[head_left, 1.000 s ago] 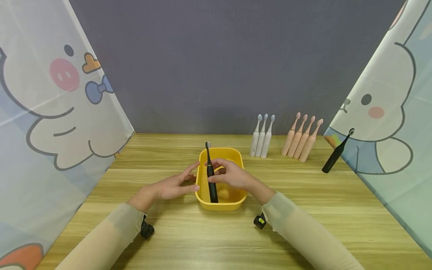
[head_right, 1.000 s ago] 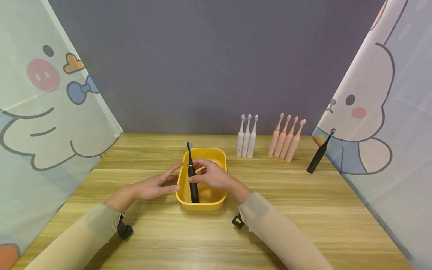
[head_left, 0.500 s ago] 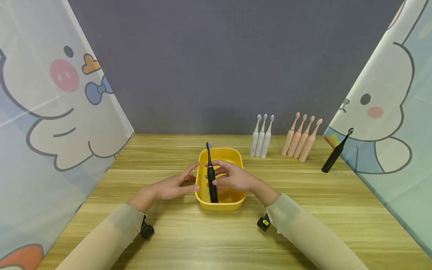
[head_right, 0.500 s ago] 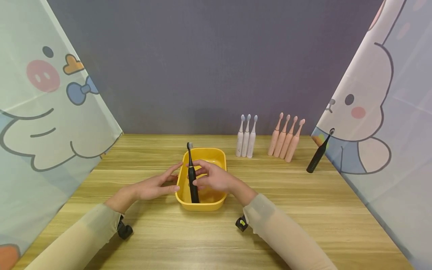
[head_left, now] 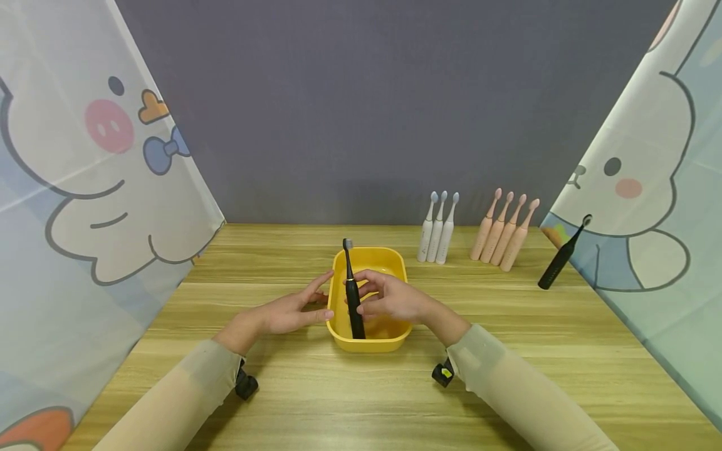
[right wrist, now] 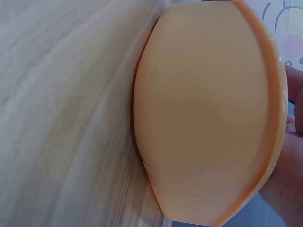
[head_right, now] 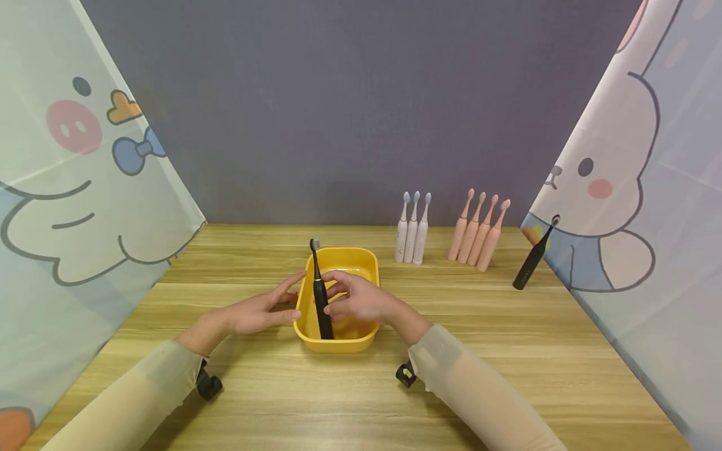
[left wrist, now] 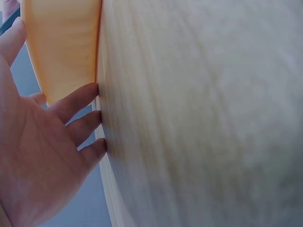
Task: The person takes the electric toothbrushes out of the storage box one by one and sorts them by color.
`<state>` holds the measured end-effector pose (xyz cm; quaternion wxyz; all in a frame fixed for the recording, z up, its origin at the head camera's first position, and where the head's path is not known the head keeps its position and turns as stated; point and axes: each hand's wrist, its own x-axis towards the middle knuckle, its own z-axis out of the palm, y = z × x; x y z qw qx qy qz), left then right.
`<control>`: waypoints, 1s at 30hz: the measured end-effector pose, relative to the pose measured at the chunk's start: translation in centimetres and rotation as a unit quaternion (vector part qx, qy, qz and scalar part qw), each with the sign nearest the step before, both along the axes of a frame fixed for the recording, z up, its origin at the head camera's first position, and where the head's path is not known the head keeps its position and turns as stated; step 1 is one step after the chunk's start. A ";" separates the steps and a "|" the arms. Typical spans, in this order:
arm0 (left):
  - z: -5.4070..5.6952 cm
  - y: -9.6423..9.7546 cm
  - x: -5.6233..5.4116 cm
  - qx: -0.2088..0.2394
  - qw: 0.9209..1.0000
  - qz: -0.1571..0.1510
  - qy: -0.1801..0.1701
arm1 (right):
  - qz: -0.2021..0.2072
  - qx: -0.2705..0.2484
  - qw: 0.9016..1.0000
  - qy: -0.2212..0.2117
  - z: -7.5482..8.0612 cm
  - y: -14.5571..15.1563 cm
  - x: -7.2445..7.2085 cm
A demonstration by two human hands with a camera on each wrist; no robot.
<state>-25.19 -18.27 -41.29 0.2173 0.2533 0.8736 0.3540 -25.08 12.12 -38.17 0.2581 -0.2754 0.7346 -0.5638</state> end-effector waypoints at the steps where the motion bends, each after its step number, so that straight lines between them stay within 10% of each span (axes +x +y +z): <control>1: 0.0 0.0 0.0 0.000 1.000 0.000 0.000 | 0.001 0.002 1.000 0.001 0.0 0.0 0.0; 12: 0.2 0.1 0.1 0.000 1.000 -0.003 0.004 | -0.018 0.000 0.999 0.034 -0.1 -0.1 0.5; 30: 0.0 0.1 0.0 0.005 1.000 -0.007 0.012 | -0.159 -0.056 0.980 0.108 0.5 1.9 -0.1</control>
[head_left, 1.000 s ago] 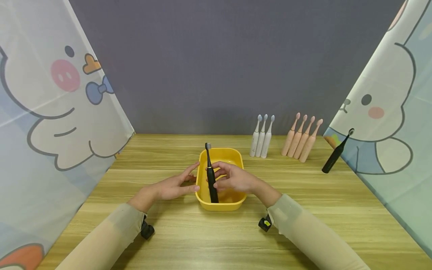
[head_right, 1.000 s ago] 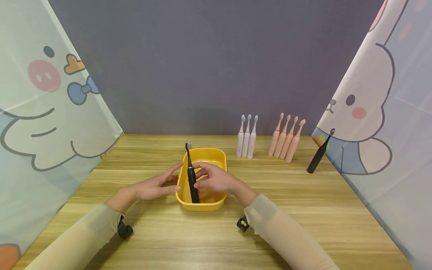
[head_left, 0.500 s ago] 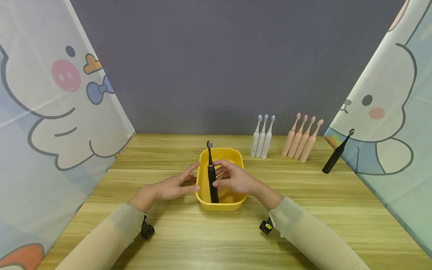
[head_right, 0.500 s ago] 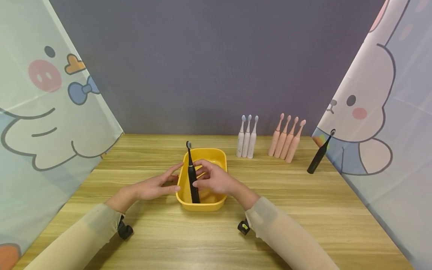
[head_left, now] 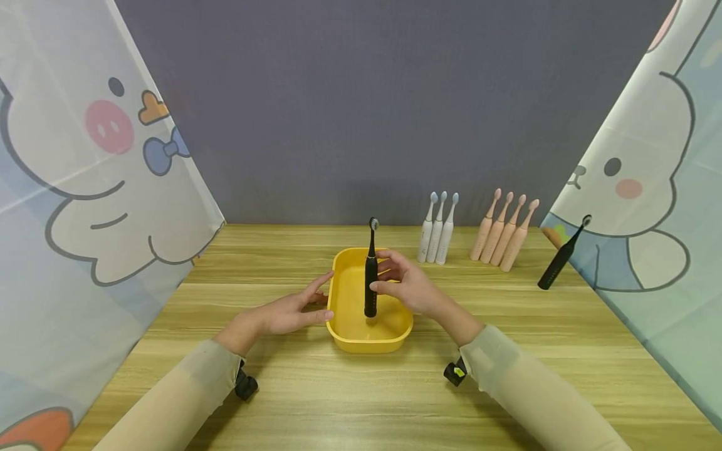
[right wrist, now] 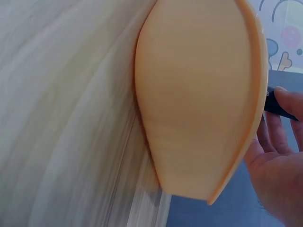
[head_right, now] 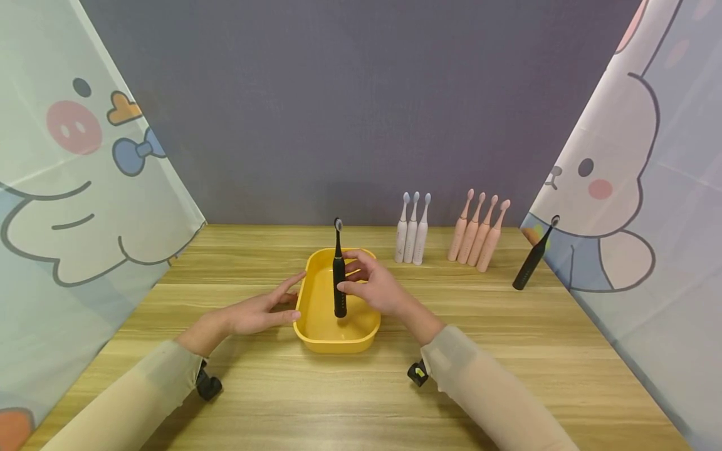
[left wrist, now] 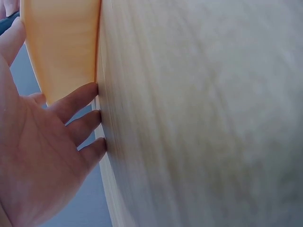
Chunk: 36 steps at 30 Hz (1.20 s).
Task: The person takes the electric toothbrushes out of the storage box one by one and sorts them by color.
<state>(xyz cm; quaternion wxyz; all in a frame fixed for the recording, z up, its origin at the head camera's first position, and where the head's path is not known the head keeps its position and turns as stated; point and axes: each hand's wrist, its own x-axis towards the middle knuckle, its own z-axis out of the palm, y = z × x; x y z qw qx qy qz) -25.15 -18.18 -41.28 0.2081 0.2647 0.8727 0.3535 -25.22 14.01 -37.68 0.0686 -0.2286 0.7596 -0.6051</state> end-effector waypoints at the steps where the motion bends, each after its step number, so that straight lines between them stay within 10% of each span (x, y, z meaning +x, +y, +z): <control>1: 0.0 0.0 0.0 0.000 1.000 0.000 0.001 | -0.003 -0.003 1.000 0.004 -0.1 0.2 -0.2; 36: 0.0 -0.2 -0.2 0.003 1.000 -0.010 -0.006 | -0.160 0.001 0.985 0.066 2.9 11.2 0.3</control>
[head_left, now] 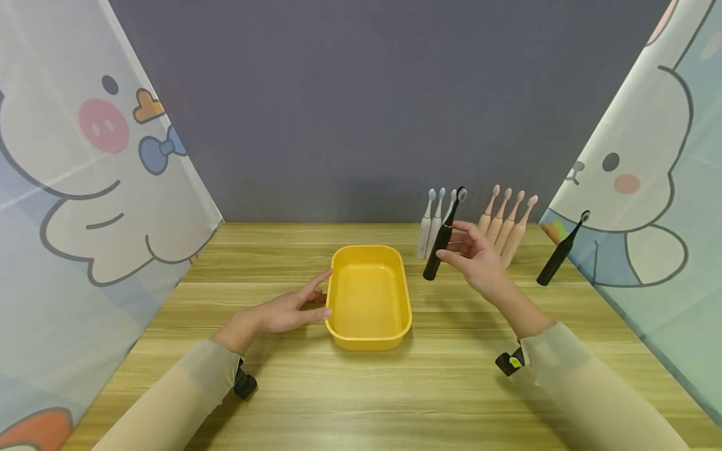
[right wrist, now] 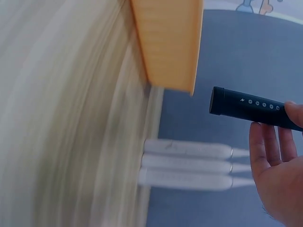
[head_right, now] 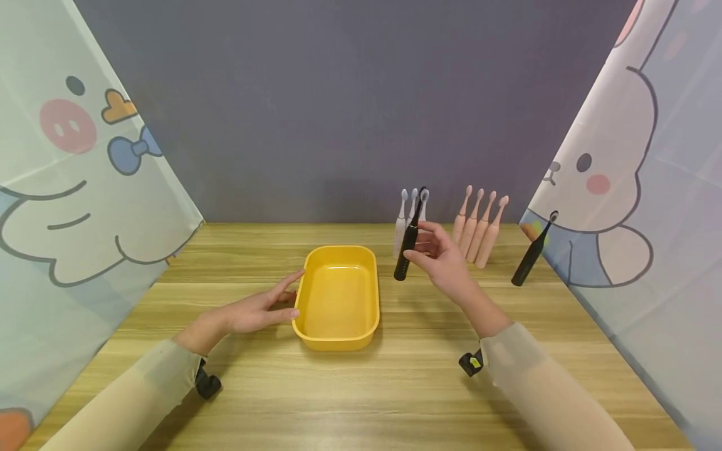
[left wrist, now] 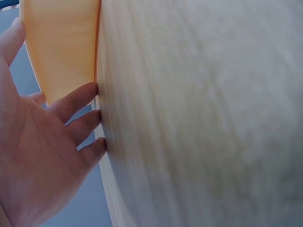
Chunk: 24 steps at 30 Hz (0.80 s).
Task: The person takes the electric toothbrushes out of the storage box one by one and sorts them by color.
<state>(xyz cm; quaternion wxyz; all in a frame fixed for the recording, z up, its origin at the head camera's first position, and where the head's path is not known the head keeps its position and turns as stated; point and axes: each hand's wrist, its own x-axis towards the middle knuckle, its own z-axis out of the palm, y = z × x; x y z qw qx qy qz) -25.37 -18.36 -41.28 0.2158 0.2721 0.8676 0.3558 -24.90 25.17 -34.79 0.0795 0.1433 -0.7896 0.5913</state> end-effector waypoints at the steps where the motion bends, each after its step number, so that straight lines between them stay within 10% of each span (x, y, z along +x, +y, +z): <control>1: 0.0 0.0 0.0 0.001 1.000 0.000 -0.001 | -0.005 0.001 1.000 0.001 -0.2 0.5 0.1; 24: 0.3 0.0 0.0 -0.003 1.000 0.001 -0.004 | -0.155 0.074 0.985 0.026 -4.2 13.8 2.9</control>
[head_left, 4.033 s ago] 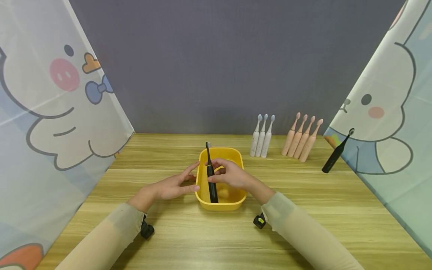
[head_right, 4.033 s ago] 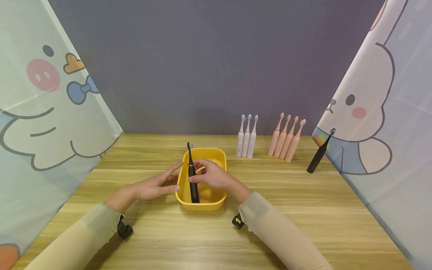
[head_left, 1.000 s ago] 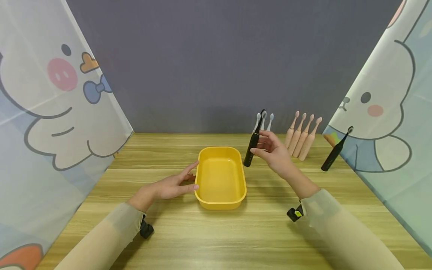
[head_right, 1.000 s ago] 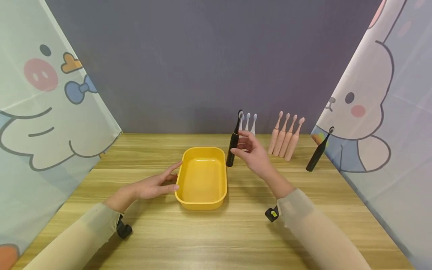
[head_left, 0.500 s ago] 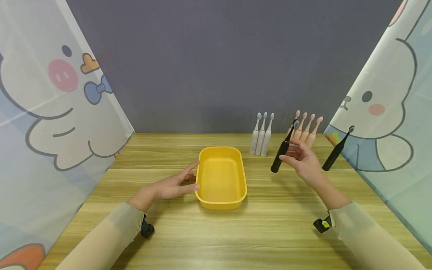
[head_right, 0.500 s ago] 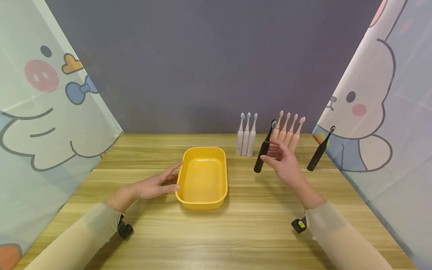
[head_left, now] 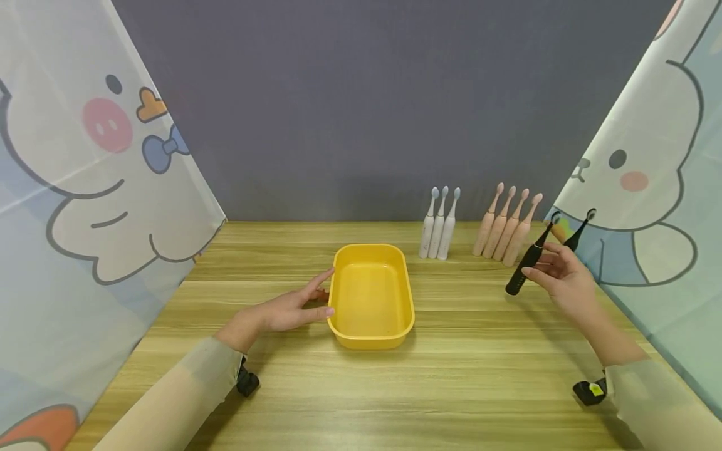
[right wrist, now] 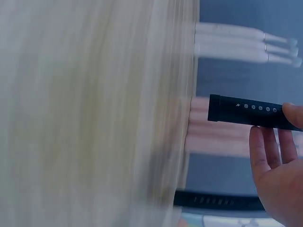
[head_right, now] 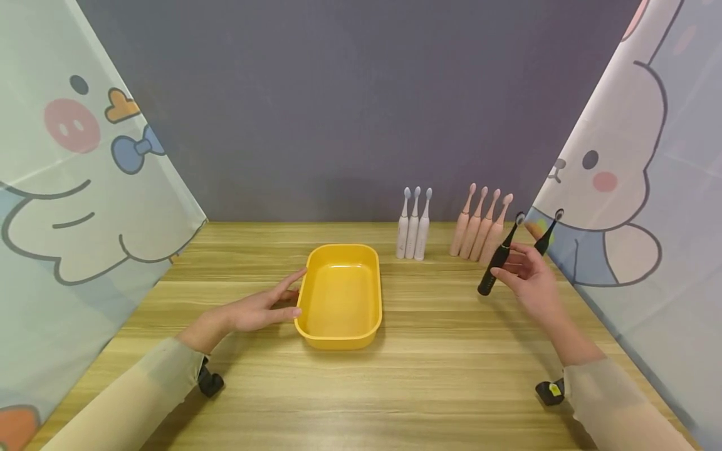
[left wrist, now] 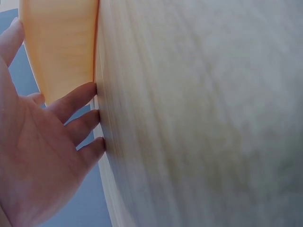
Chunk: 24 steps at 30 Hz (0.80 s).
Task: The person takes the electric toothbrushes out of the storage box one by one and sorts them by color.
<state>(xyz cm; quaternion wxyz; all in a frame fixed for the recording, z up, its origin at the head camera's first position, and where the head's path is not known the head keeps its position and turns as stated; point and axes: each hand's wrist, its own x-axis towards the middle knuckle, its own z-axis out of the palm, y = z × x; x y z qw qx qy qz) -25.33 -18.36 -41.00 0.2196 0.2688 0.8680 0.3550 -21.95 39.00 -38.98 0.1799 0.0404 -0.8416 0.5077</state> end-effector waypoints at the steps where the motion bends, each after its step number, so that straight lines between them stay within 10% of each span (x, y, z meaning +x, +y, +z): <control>1: 0.0 0.0 0.0 -0.001 1.000 0.001 -0.002 | -0.010 0.011 1.000 -0.008 0.0 0.5 0.2; 24: -0.1 0.0 -0.1 0.010 1.000 -0.001 -0.006 | -0.061 0.053 0.994 -0.078 -0.5 6.3 1.6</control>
